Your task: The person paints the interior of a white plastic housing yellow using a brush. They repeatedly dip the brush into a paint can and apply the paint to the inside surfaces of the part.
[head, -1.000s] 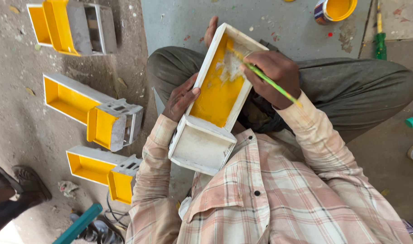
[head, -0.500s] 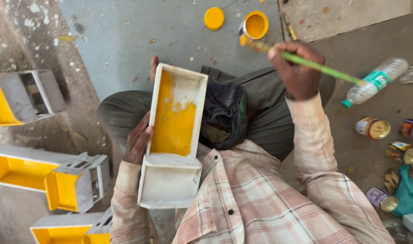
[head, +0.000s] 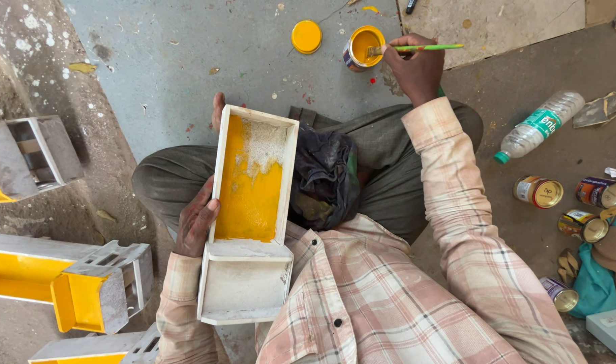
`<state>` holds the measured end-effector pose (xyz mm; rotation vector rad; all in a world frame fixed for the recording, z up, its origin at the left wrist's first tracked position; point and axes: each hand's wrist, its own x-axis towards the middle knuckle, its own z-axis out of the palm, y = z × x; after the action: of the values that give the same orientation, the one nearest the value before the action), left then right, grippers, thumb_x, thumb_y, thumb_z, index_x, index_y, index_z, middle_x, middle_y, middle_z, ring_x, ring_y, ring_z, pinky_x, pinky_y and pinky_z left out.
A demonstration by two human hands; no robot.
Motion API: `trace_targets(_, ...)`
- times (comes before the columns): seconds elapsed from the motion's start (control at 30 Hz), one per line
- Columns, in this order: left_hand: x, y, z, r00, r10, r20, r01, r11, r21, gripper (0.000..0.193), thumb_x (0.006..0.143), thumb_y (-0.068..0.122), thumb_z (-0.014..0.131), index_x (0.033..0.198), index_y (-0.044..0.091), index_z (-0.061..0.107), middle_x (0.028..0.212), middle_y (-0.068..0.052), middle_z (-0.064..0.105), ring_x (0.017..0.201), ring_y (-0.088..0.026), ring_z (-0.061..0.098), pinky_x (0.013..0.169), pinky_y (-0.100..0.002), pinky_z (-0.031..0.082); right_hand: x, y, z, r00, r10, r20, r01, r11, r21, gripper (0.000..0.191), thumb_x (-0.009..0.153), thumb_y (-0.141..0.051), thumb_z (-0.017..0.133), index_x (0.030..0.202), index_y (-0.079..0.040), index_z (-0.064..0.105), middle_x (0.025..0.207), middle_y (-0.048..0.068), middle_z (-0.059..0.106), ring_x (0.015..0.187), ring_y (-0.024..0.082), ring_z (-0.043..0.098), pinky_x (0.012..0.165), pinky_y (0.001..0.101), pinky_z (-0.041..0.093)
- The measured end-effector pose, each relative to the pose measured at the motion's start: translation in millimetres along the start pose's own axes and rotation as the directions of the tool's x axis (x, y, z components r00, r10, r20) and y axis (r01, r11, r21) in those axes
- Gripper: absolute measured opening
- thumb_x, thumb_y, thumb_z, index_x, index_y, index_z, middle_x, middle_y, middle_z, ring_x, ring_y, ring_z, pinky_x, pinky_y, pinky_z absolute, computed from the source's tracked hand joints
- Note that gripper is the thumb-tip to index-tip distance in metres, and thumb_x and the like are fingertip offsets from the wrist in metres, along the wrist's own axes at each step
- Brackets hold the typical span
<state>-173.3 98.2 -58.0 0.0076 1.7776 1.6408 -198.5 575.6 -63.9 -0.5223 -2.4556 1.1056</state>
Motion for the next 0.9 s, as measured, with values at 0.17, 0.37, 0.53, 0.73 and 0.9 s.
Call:
trace_targets(0.17,5,2,-1,1.0,0.024,0.01,-0.024,0.999,0.046,0.084,0.091,0.059,0.057,0.153,0.004,0.047,0.15,-0.018,0.057,0.144,-0.03,0.049,0.12,-0.042,0.035,4,-3,2,1.0,-0.012,-0.003,0.012,1.0,0.014,0.02,0.094,-0.02,0.083,0.091,-0.001,0.078,0.079,0.007,0.076,0.068,0.011,0.07,0.064,0.025,0.055)
trace_targets(0.37,1,-2,2,1.0,0.022,0.002,-0.022,0.999,0.048,0.086,0.09,0.06,0.059,0.153,0.004,0.047,0.151,-0.018,0.056,0.144,-0.031,0.048,0.12,-0.043,0.034,-11,0,-6,0.99,0.078,-0.116,-0.066,0.993,0.101,0.017,0.091,-0.015,0.082,0.09,0.001,0.076,0.078,0.006,0.075,0.068,0.011,0.069,0.063,0.0246,0.054)
trace_targets(0.53,-3,-7,5,1.0,0.019,-0.013,-0.018,1.0,0.026,0.084,0.09,0.057,0.06,0.153,0.004,0.047,0.151,-0.018,0.056,0.145,-0.03,0.048,0.121,-0.042,0.033,-21,1,-17,0.982,0.081,-0.169,-0.067,0.994,0.087,0.013,0.089,-0.011,0.081,0.089,0.001,0.077,0.078,0.009,0.076,0.067,0.011,0.07,0.062,0.0249,0.056)
trace_targets(0.73,-7,-5,2,1.0,0.007,0.007,-0.007,1.0,-0.001,0.08,0.092,0.049,0.06,0.153,0.0,0.046,0.149,-0.017,0.058,0.14,-0.026,0.051,0.117,-0.035,0.036,-29,13,-22,0.964,0.165,-0.211,-0.114,0.966,0.233,0.002,0.089,-0.002,0.077,0.09,-0.001,0.076,0.08,0.011,0.077,0.066,0.013,0.075,0.06,0.0253,0.063)
trace_targets(0.9,-11,1,-2,0.999,-0.012,0.039,0.014,0.998,-0.056,0.077,0.094,0.046,0.062,0.154,-0.001,0.046,0.146,-0.015,0.06,0.136,-0.021,0.053,0.114,-0.03,0.038,-46,18,-42,0.953,0.279,-0.12,-0.184,0.844,0.503,0.014,0.094,-0.001,0.084,0.099,0.0,0.071,0.087,0.013,0.075,0.071,0.014,0.074,0.061,0.0245,0.059)
